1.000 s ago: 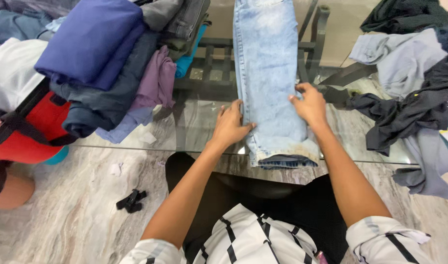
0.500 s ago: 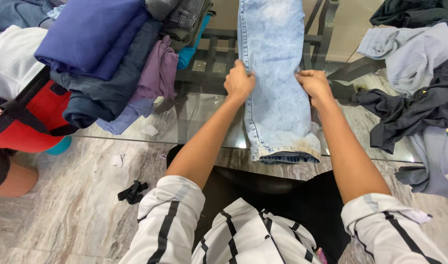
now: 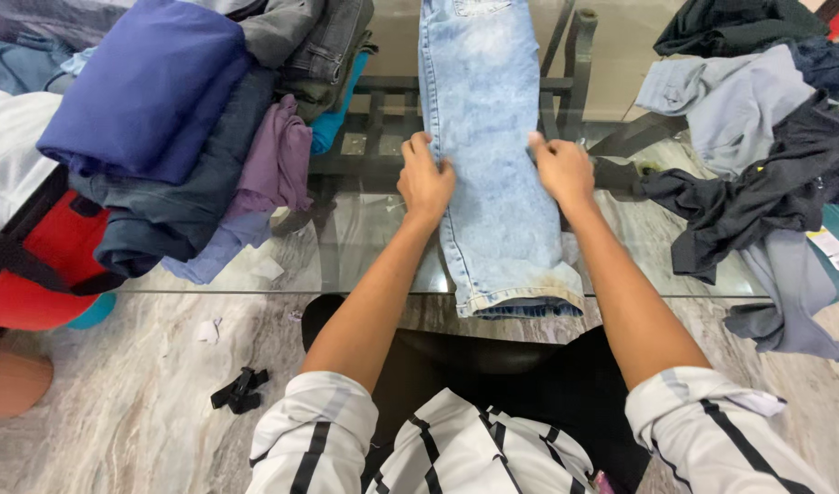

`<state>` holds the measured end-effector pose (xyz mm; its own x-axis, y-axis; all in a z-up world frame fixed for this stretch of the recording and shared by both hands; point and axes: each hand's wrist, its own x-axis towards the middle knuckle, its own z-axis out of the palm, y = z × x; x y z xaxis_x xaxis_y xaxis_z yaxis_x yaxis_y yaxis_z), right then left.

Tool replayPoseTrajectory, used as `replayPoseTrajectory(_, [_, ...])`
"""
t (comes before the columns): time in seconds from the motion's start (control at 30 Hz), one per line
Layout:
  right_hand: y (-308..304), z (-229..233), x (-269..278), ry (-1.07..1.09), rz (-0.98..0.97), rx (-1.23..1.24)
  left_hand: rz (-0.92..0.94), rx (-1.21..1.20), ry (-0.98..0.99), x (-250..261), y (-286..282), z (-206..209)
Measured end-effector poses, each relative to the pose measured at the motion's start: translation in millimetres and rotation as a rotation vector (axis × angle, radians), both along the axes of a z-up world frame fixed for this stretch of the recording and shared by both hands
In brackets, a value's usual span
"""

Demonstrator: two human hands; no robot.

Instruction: The person folds a pair of light-wash jeans on a glass table, smoothing and aligning the legs before folding them into a compact rectangle. Then the person folds a dark gray t-shirt by hand, smoothing the fabric and folding the sleeves and body into a neat stack.

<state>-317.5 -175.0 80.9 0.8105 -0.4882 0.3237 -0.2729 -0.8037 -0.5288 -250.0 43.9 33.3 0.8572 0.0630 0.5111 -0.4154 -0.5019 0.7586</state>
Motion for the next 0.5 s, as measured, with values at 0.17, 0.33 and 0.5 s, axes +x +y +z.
replayPoseTrajectory(0.17, [13, -7, 12, 0.080, -0.014, -0.043, -0.002, -0.014, 0.009, 12, 0, -10])
replayPoseTrajectory(0.33, [-15, -39, 34, -0.175, 0.058, 0.102, 0.033, -0.005, 0.040, 21, -3, -10])
replayPoseTrajectory(0.5, [-23, -41, 31, -0.252, 0.149, 0.530, -0.011, -0.003, 0.096, 18, 0, -9])
